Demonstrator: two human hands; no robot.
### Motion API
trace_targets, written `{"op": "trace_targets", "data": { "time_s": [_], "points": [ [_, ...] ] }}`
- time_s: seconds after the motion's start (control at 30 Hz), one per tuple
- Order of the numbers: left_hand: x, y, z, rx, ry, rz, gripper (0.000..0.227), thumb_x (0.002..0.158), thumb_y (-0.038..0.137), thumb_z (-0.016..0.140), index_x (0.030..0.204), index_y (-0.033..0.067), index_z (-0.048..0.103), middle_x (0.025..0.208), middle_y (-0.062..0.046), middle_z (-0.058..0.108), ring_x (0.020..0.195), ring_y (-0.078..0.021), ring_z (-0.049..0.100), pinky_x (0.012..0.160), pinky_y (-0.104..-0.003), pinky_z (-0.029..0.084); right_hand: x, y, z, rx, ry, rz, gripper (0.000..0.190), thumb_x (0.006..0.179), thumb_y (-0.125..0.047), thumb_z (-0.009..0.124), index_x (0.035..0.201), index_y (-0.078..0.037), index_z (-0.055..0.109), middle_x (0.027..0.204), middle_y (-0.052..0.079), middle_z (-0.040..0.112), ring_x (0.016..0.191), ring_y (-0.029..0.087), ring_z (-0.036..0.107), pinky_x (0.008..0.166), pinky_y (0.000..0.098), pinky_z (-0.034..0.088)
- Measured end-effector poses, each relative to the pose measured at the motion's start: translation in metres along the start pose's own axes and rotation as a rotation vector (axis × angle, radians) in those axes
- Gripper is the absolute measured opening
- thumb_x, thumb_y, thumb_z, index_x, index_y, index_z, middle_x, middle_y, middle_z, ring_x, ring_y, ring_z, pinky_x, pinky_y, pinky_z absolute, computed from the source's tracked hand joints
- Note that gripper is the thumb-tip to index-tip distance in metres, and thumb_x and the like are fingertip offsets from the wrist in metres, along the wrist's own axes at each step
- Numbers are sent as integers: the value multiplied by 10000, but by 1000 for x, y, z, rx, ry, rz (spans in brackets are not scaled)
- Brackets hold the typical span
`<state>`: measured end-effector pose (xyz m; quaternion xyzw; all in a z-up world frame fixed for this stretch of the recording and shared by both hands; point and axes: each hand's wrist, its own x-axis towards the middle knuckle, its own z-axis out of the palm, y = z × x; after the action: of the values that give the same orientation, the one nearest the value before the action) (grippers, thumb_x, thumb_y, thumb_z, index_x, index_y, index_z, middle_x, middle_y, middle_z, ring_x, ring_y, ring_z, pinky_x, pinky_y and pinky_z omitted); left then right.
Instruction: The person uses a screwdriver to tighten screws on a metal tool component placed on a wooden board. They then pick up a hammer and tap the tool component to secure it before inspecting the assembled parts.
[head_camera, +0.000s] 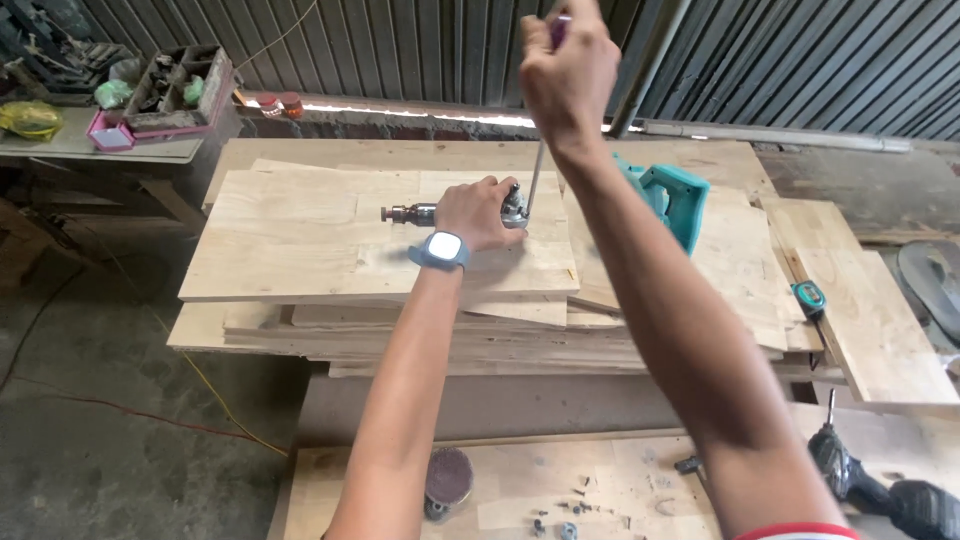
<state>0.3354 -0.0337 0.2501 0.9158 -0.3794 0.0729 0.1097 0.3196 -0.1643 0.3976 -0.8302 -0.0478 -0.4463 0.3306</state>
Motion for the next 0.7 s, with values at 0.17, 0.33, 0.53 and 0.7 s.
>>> {"op": "trace_targets", "data": {
  "time_s": [0.17,0.33,0.53,0.7],
  "points": [
    [1,1,0,-7,-13,-5,741,739,626,695,1336,200,593,843,-55,652,652,-269,639,541,-393,563,-2,-1,-1,193,300,130,139,924,-133,660,814,-140,576,772,12,587,678,130,525,583,282,461],
    [11,21,-4,122,-146,-8,464,791,540,688,1115,217,611,823,-37,619,681,-246,626,638,-413,554,-21,-2,-8,283,344,135,214,933,-113,613,770,-144,477,717,0,504,668,130,450,604,308,391],
    [14,19,-1,187,-213,-3,587,825,570,657,1280,203,595,853,-43,600,630,-211,582,579,-370,537,-22,23,-15,527,396,94,240,975,-42,626,791,-129,499,711,-1,461,602,111,408,518,279,360],
    [8,23,-5,173,-263,-6,595,854,583,676,1277,178,572,869,-42,576,648,-203,563,652,-385,533,-33,24,-25,663,445,139,239,992,-75,574,784,-144,479,646,-16,453,485,89,435,373,238,357]
  ]
}}
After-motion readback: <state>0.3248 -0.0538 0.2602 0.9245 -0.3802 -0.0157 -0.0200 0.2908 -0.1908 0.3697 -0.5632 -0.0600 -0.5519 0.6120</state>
